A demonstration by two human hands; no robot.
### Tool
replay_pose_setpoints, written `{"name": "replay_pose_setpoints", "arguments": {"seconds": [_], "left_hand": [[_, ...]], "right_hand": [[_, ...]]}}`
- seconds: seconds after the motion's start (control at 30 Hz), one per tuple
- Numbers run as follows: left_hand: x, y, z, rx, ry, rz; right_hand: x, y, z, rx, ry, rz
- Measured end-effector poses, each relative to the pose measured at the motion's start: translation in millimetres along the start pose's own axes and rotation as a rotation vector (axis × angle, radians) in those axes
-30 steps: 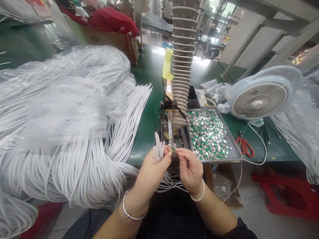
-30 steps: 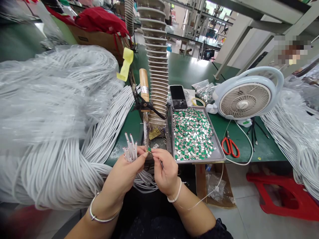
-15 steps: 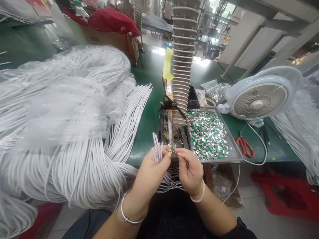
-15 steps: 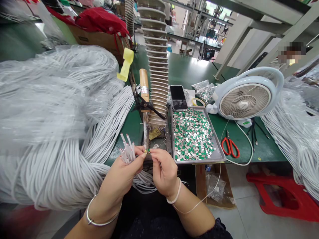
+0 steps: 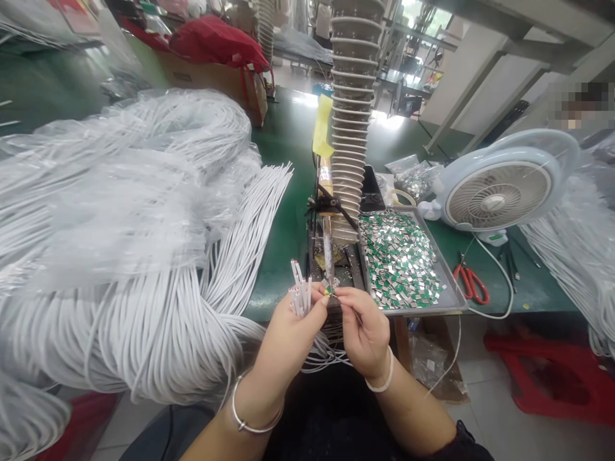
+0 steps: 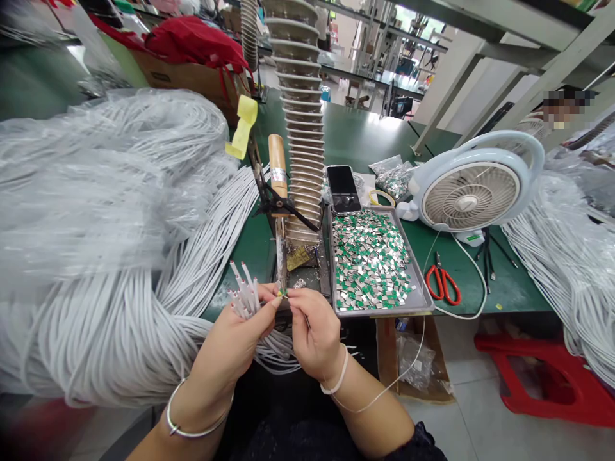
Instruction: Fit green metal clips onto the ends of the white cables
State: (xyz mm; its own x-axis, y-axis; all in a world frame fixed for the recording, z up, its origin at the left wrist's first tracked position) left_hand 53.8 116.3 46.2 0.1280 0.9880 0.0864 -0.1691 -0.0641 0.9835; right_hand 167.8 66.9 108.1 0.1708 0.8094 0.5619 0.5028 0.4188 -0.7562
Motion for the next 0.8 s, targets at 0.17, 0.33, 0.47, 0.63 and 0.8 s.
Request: {"name": "replay_pose_setpoints", "arguments": {"seconds": [0.17,0.33,0.47,0.63,0.8], "left_hand": [[-4.4,-6.8,0.7,-0.004,-0.022,-0.026],[-17.1,-11.3,12.7,0.031,-0.202,-0.002],[-25.2,-19.0,17.0,0.071,-0.275,0.018],[-25.3,-31.9,-4.4,0.067,-0.098,-0.045],[-25.5,-35.9,-1.5,-0.008,-0.190,-0.028]], "right_hand": [[-4.8,3.2,0.7,0.025,-0.013,0.023],[-8.2,9.3,-1.4,-0.012,-0.010,0.087],[-12.5,9.7,-3.0,-0.025,-0.080,0.102],[-15.6,20.5,-24.1,-0.122,-0.112,0.195],[0.4,39.1,-61.9,-0.346,-0.018,0.231]]}}
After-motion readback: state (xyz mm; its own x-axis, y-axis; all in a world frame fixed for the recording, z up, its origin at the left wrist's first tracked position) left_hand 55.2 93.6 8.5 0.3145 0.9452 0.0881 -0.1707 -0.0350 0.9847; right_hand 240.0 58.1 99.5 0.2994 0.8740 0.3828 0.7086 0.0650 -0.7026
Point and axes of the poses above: each hand's wrist, its own x-axis towards the middle knuckle, its own z-axis out of the palm, y = z × x, the point moved 9 cm from there along x, towards the middle knuckle, and after that the axes turned 12 degrees about z, right-handed, at the moved point
